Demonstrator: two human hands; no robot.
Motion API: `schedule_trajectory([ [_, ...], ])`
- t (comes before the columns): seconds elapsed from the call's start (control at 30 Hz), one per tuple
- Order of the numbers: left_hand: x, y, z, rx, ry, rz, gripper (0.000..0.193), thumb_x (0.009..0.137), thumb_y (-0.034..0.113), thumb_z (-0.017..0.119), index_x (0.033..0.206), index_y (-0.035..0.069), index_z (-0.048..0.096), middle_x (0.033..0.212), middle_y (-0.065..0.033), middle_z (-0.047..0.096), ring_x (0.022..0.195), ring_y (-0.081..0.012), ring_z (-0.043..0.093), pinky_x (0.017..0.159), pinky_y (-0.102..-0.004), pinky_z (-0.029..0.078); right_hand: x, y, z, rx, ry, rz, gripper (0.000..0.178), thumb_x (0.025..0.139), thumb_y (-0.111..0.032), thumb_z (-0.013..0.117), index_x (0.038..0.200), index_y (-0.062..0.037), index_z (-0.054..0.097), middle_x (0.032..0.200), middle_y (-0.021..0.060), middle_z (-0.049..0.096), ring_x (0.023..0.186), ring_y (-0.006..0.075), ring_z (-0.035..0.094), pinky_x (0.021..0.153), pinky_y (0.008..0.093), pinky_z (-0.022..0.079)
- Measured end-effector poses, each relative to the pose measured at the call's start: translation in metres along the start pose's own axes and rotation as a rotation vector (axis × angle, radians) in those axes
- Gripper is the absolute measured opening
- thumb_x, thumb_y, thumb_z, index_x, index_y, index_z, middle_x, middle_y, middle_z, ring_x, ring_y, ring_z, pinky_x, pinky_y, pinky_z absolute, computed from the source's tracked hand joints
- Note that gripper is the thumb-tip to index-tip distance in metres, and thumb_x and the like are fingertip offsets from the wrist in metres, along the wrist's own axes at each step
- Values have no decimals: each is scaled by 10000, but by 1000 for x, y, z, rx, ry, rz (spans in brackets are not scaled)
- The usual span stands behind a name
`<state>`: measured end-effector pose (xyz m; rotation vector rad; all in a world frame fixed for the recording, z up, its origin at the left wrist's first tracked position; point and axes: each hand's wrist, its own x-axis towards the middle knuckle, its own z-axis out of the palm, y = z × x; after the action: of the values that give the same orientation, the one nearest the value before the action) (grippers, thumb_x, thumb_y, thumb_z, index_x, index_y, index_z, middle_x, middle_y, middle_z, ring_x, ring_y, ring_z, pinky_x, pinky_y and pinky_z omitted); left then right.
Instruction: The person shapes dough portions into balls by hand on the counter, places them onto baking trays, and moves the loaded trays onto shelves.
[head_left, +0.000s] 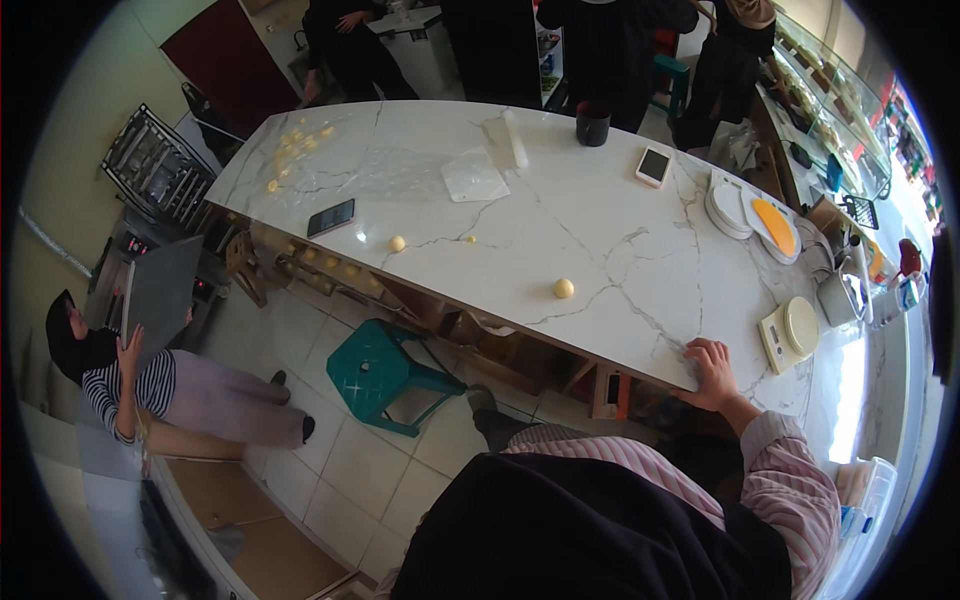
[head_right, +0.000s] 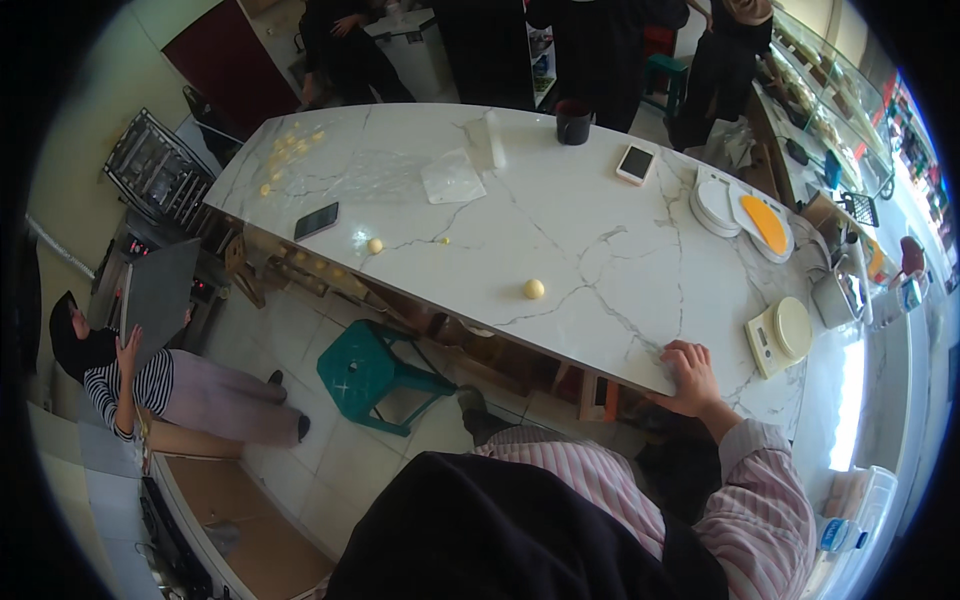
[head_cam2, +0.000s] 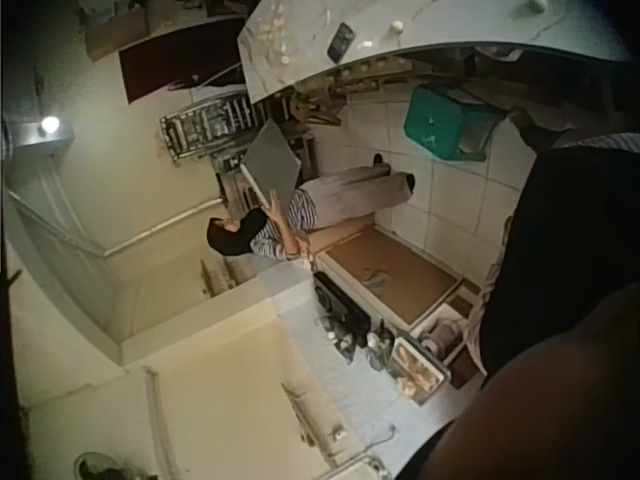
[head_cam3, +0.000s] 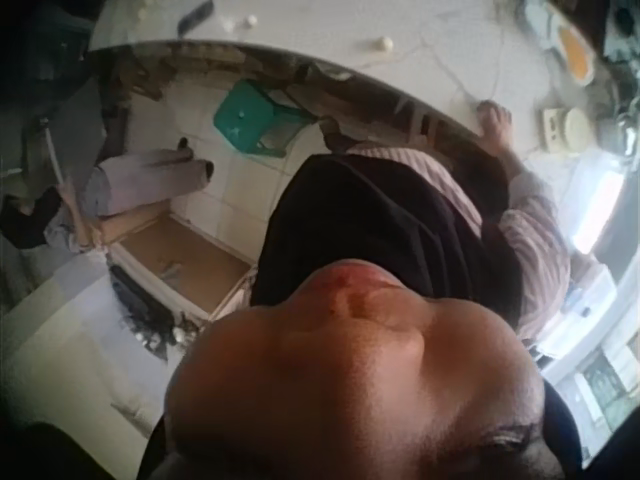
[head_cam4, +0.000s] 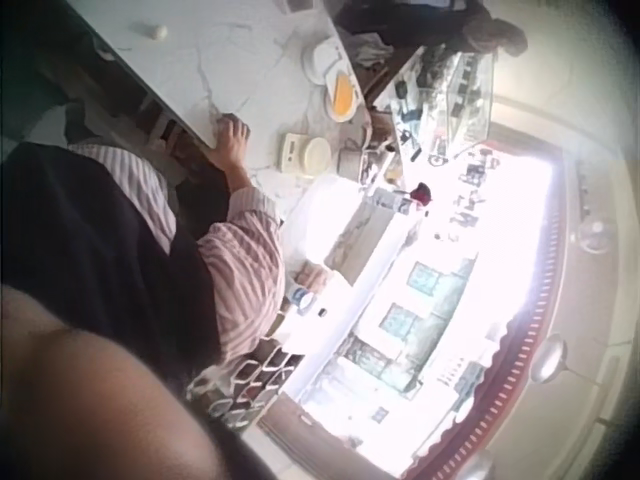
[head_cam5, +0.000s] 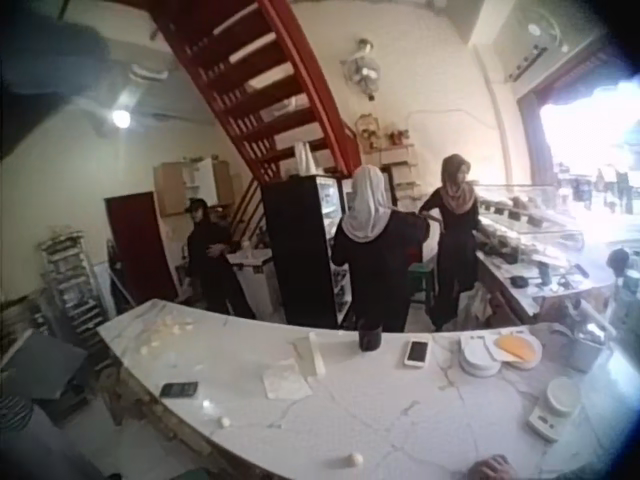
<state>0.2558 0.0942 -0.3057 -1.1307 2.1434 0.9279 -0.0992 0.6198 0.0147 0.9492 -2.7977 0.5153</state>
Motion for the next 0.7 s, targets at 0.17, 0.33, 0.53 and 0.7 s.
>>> schedule_trajectory([
  [0.17, 11, 8, -5, 35, -13, 24, 357, 814, 287, 602, 1065, 34, 583, 1018, -151, 623, 947, -257, 600, 823, -339, 461, -3, 1, -2, 1, -5, 5, 612, 538, -337, 765, 1015, -100, 463, 1091, 101, 466, 1030, 310, 431, 911, 417, 307],
  [0.33, 58, 50, -34, 128, -36, 125, 358, 815, 286, 600, 1067, 33, 581, 1021, -152, 622, 950, -258, 598, 824, -339, 459, -13, 4, 0, 2, -39, 45, 592, 564, -356, 749, 1019, -108, 461, 1093, 103, 468, 1044, 309, 432, 925, 427, 296],
  [0.53, 119, 136, -46, 297, -102, 366, 359, 817, 285, 598, 1069, 31, 579, 1024, -153, 620, 953, -259, 597, 825, -340, 457, -10, 11, 4, -10, -25, -31, 590, 607, -377, 706, 1066, -113, 445, 1124, 115, 451, 1085, 309, 417, 942, 430, 290],
  [0.7, 128, 227, -4, 290, -189, 666, 360, 818, 285, 596, 1071, 29, 577, 1027, -153, 619, 955, -260, 595, 826, -340, 456, -13, 16, 9, -17, 21, -12, 609, 602, -386, 718, 1077, -131, 435, 1152, 99, 448, 1100, 300, 421, 947, 425, 293],
])
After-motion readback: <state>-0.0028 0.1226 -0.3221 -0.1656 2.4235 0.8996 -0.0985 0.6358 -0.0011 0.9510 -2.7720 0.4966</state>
